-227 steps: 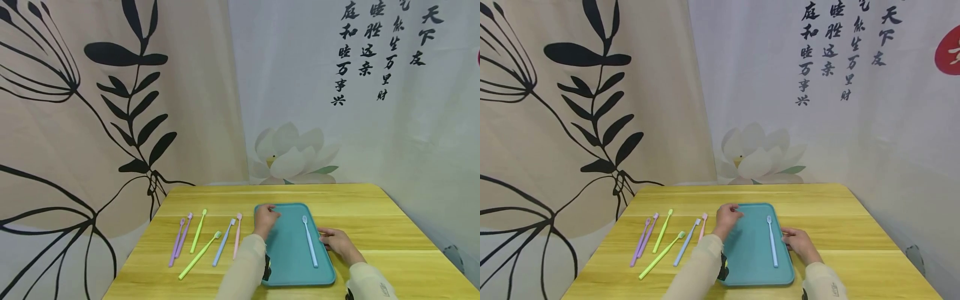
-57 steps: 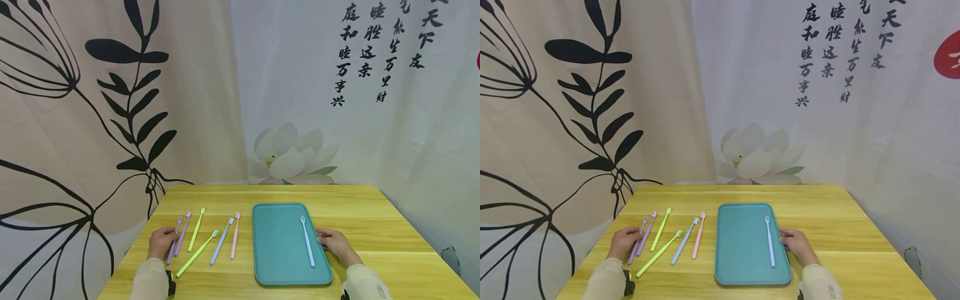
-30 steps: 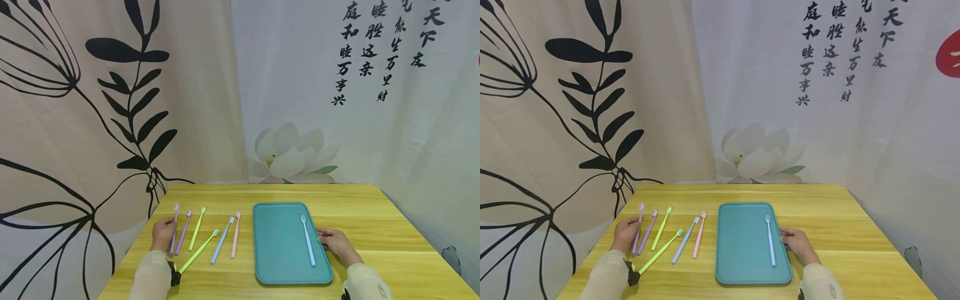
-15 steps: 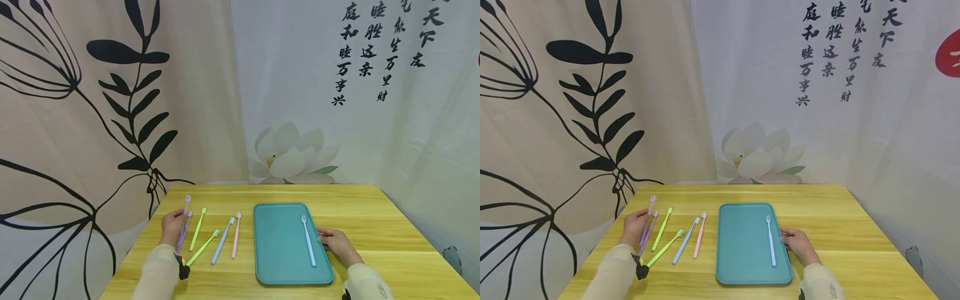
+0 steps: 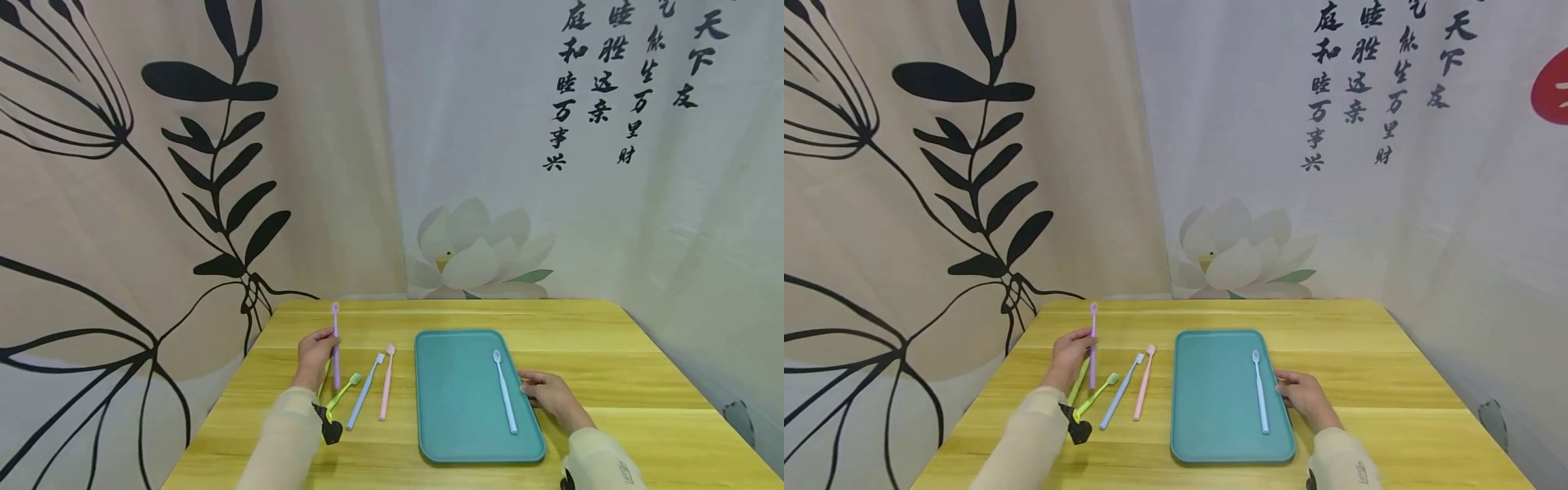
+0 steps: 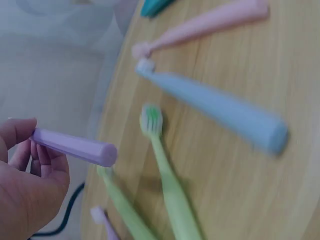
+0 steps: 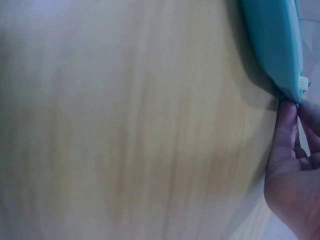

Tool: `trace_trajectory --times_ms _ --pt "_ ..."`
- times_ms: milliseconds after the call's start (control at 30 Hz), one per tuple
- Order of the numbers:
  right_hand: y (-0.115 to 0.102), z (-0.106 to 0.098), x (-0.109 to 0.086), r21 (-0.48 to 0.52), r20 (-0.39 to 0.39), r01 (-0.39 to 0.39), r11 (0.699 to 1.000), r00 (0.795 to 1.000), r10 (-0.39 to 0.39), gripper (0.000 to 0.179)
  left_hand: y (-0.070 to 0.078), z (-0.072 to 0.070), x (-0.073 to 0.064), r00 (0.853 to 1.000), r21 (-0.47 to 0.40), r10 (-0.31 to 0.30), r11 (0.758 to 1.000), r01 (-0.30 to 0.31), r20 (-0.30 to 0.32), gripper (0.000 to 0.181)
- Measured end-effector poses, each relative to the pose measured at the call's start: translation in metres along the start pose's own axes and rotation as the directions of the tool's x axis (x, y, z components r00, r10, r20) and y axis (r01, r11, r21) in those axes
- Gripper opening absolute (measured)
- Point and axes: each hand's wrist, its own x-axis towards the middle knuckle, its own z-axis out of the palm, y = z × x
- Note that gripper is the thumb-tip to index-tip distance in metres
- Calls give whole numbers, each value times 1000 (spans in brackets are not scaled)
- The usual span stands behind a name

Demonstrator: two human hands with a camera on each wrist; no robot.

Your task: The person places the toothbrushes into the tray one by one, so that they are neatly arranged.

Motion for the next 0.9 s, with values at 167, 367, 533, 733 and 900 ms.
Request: trace_trajectory --times_ms 167,367,533,733,900 --pt "1 0 -1 2 -1 5 1000 1000 -5 42 1 21 -2 1000 -87 -23 996 24 13 35" --pt "0 0 -1 -1 -1 6 1000 1000 -6 41 1 42 -11 999 -114 -30 993 33 24 33" --pt "0 0 -1 6 -3 8 1000 1000 -8 41 -1 58 -17 998 -97 -22 995 27 55 30" --pt "-1 1 -2 5 -4 2 1000 1000 -2 42 -2 79 -25 993 -150 -11 988 29 121 30" --pt "-2 1 -3 9 2 7 1000 1000 -7 42 -2 94 -33 989 -161 -30 985 54 146 29"
